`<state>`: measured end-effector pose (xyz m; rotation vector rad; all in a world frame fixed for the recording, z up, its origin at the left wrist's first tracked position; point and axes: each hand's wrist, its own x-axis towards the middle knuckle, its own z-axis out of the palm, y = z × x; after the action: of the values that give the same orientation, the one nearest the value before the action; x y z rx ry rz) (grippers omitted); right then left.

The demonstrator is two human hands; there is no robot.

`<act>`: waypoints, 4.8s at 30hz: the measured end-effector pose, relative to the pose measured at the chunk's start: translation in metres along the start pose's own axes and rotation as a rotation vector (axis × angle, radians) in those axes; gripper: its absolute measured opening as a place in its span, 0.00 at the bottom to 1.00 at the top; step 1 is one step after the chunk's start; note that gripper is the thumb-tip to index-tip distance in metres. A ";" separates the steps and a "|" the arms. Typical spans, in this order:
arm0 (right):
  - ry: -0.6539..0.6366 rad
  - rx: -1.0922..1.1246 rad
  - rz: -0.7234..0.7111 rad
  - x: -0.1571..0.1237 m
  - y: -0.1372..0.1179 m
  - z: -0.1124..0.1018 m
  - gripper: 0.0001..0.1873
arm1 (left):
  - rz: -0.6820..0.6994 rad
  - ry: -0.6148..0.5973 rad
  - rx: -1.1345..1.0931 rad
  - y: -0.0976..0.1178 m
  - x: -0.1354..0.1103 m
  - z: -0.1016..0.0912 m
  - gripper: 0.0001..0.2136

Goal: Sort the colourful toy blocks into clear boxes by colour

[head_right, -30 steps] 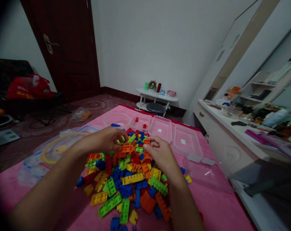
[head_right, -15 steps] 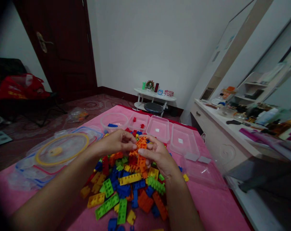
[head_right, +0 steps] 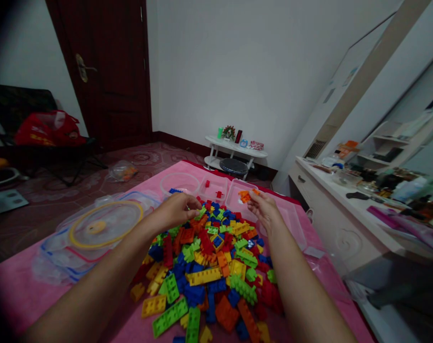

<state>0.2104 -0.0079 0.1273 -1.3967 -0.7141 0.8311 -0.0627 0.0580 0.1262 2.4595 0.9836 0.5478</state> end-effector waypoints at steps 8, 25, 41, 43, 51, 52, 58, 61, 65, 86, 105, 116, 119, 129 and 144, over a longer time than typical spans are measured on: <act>0.122 -0.295 -0.149 -0.005 0.006 0.010 0.30 | 0.028 -0.142 0.161 -0.005 -0.001 0.010 0.15; 0.019 -1.059 -0.314 0.020 0.054 -0.011 0.15 | 0.027 -0.219 0.335 0.012 -0.003 0.019 0.12; -0.158 -0.896 -0.031 0.076 0.043 0.011 0.21 | 0.007 -0.237 0.281 0.011 -0.004 0.016 0.11; -0.158 -0.904 0.001 0.082 0.043 0.012 0.21 | 0.013 -0.249 0.280 0.011 -0.004 0.016 0.11; -0.072 -1.227 -0.074 0.122 0.069 0.009 0.34 | -0.015 -0.257 0.250 0.009 -0.002 0.015 0.11; -0.078 -1.293 -0.096 0.126 0.070 0.008 0.30 | -0.025 -0.260 0.244 0.009 -0.002 0.015 0.11; -0.056 -1.653 -0.253 0.150 0.063 -0.003 0.12 | -0.042 -0.288 0.243 0.011 0.000 0.014 0.11; -0.061 -1.776 -0.282 0.157 0.064 -0.010 0.11 | -0.048 -0.294 0.245 0.011 0.002 0.015 0.12; -0.119 -1.861 -0.289 0.158 0.070 -0.012 0.13 | -0.036 -0.289 0.257 0.010 0.002 0.017 0.13; -0.048 -1.126 -0.335 -0.092 -0.012 -0.132 0.10 | 0.016 -0.205 0.273 0.002 0.000 0.030 0.10; -0.157 -1.337 -0.438 -0.049 0.069 -0.012 0.25 | 0.067 -0.228 0.276 0.002 -0.003 0.021 0.11; -0.216 -1.288 -0.235 -0.088 0.009 -0.011 0.14 | 0.145 -0.147 0.249 0.014 -0.011 0.006 0.16; -0.361 -1.352 -0.176 -0.105 -0.004 -0.011 0.13 | 0.226 -0.201 0.214 0.037 -0.024 0.000 0.12; -0.507 -1.296 -0.099 -0.111 0.021 -0.002 0.10 | 0.226 -0.568 0.505 0.111 -0.050 0.024 0.12; -0.178 -0.402 -0.152 -0.095 0.009 0.007 0.15 | -0.229 -0.124 -0.997 0.043 -0.001 0.052 0.22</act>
<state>0.1528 -0.0841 0.1233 -1.6107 -1.1584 0.7219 -0.0141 0.0162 0.1056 1.4565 0.6780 0.6008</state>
